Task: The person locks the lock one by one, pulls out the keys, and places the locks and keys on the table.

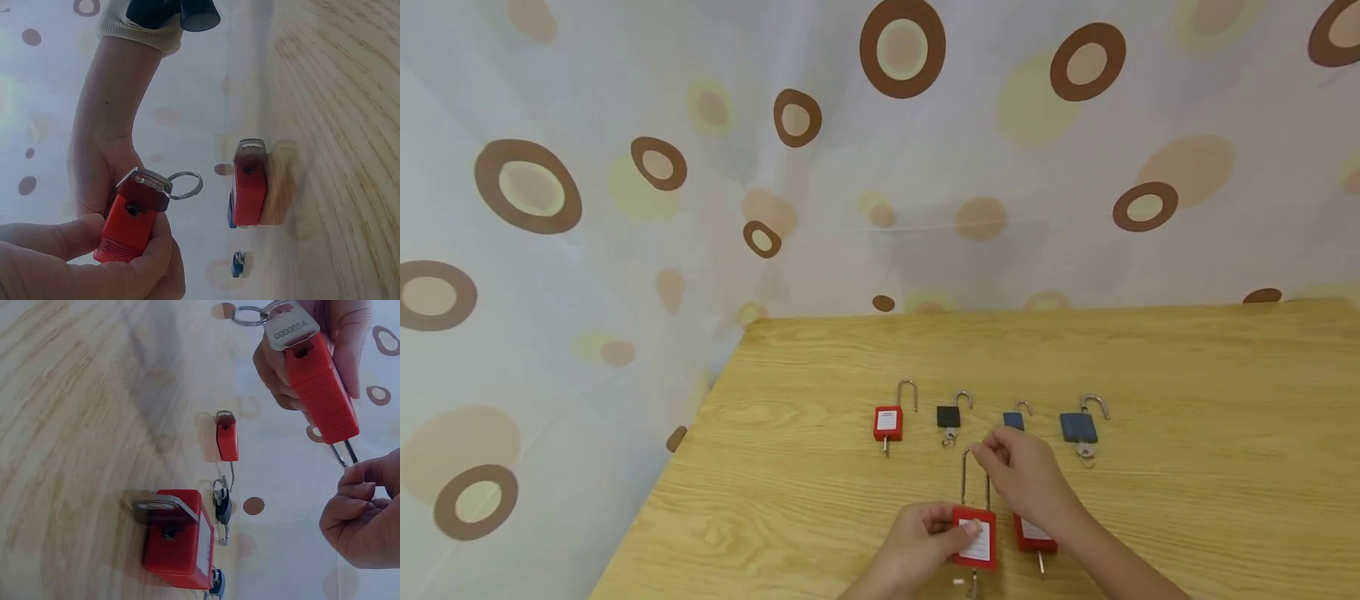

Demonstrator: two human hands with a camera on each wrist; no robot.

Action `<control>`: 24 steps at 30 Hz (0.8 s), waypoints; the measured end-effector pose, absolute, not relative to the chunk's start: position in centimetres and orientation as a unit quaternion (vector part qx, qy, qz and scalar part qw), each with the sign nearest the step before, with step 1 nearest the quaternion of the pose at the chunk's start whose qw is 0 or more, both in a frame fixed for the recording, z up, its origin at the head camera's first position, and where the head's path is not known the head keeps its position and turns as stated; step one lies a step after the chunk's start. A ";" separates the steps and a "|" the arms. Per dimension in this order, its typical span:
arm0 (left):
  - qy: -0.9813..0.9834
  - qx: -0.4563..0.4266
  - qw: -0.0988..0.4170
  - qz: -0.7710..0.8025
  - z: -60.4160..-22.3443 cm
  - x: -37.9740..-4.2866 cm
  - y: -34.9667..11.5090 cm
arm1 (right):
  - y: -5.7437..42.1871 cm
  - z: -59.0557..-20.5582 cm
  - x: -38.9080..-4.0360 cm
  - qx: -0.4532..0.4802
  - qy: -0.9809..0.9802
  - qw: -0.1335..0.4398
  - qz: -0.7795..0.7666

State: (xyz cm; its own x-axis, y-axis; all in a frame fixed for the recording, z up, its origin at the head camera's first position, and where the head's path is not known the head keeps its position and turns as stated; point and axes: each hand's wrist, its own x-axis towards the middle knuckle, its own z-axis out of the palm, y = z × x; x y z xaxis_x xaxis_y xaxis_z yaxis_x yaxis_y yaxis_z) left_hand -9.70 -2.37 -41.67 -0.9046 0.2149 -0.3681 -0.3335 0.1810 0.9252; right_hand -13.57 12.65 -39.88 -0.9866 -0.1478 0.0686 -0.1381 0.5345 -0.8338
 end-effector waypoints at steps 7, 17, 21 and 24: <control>0.743 -0.031 0.209 0.636 -41.7 -9.5 -2.6 | 12.5 -40.5 -13.2 -0.110 0.840 -0.016 -0.532; 0.734 -0.049 0.200 0.647 -41.6 -9.4 -2.6 | 12.7 -41.1 -12.9 -0.139 0.821 -0.010 -0.554; 0.718 -0.068 0.202 0.663 -41.4 -9.7 -2.7 | 12.5 -41.2 -12.6 -0.170 0.809 -0.011 -0.562; 0.707 -0.075 0.205 0.673 -41.3 -9.7 -2.7 | 12.4 -41.4 -12.5 -0.176 0.805 -0.016 -0.566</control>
